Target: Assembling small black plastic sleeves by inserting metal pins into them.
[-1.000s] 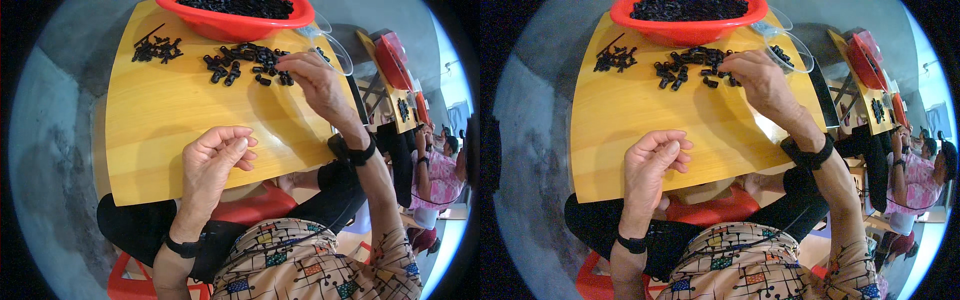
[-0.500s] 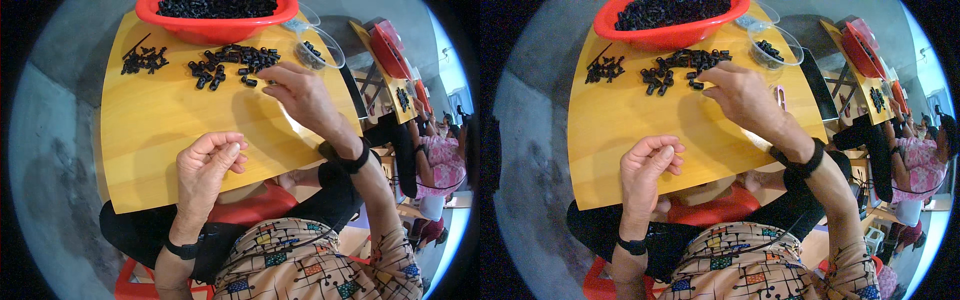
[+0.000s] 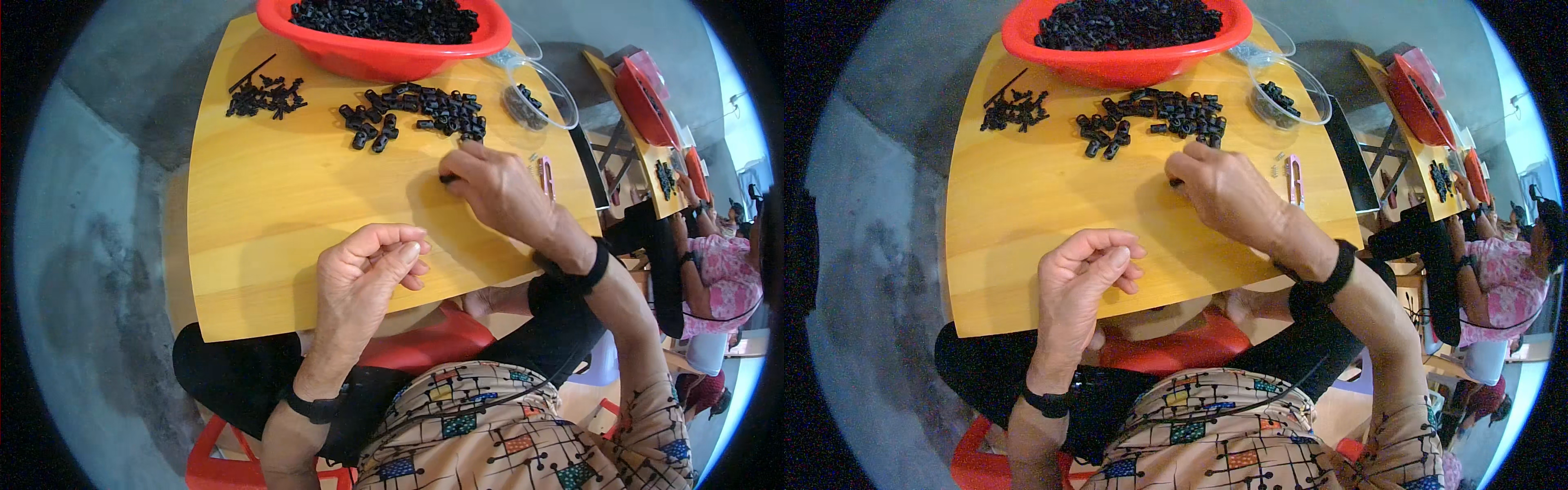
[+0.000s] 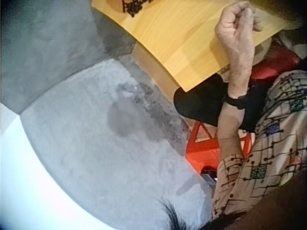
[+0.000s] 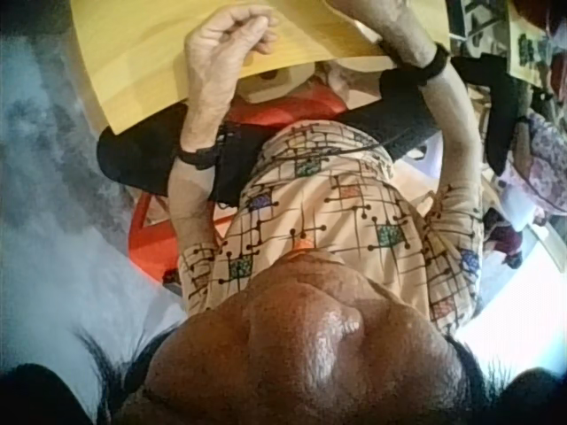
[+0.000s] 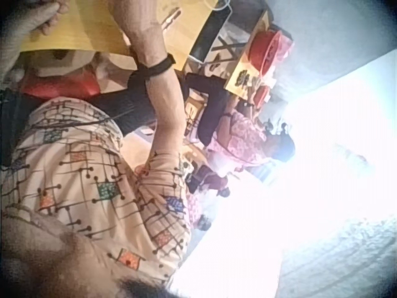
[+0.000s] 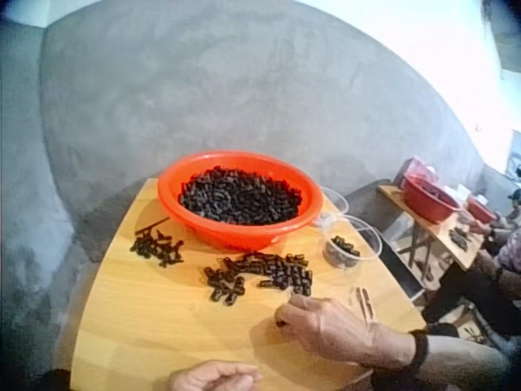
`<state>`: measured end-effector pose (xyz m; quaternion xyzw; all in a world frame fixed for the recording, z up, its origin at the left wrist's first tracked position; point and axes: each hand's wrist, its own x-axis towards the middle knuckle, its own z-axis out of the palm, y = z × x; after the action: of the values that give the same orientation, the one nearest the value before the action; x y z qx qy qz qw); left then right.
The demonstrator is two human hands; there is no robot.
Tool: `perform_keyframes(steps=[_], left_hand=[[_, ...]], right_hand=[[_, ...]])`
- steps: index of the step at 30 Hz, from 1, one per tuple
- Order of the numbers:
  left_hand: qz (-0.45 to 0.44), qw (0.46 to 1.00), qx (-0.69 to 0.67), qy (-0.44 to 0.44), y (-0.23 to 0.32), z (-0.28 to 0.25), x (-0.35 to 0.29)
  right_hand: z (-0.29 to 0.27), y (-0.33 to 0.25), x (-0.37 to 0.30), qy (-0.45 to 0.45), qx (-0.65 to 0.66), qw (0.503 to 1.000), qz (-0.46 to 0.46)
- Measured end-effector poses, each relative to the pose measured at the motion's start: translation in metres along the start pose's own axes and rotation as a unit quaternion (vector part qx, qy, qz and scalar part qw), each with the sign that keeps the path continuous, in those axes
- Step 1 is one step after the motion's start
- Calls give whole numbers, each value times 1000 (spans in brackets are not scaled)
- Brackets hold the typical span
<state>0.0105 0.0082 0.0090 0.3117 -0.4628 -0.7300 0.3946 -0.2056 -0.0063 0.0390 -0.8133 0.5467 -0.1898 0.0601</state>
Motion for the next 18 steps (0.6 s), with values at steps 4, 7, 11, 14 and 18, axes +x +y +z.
perform_keyframes(steps=[4,7,11,14,18], left_hand=[[9,1000,14,1,-2,5,2],[24,999,42,2,-2,11,3],[41,997,60,-4,-7,20,12],[57,992,109,9,-13,22,20],[68,983,169,16,-17,25,24]], right_hand=[[-4,-9,-22,-6,40,999,19],[-2,-9,-31,19,45,998,25],[1,-12,-39,45,38,998,26],[1,-17,-42,39,28,998,30],[3,-20,-49,53,6,998,37]])
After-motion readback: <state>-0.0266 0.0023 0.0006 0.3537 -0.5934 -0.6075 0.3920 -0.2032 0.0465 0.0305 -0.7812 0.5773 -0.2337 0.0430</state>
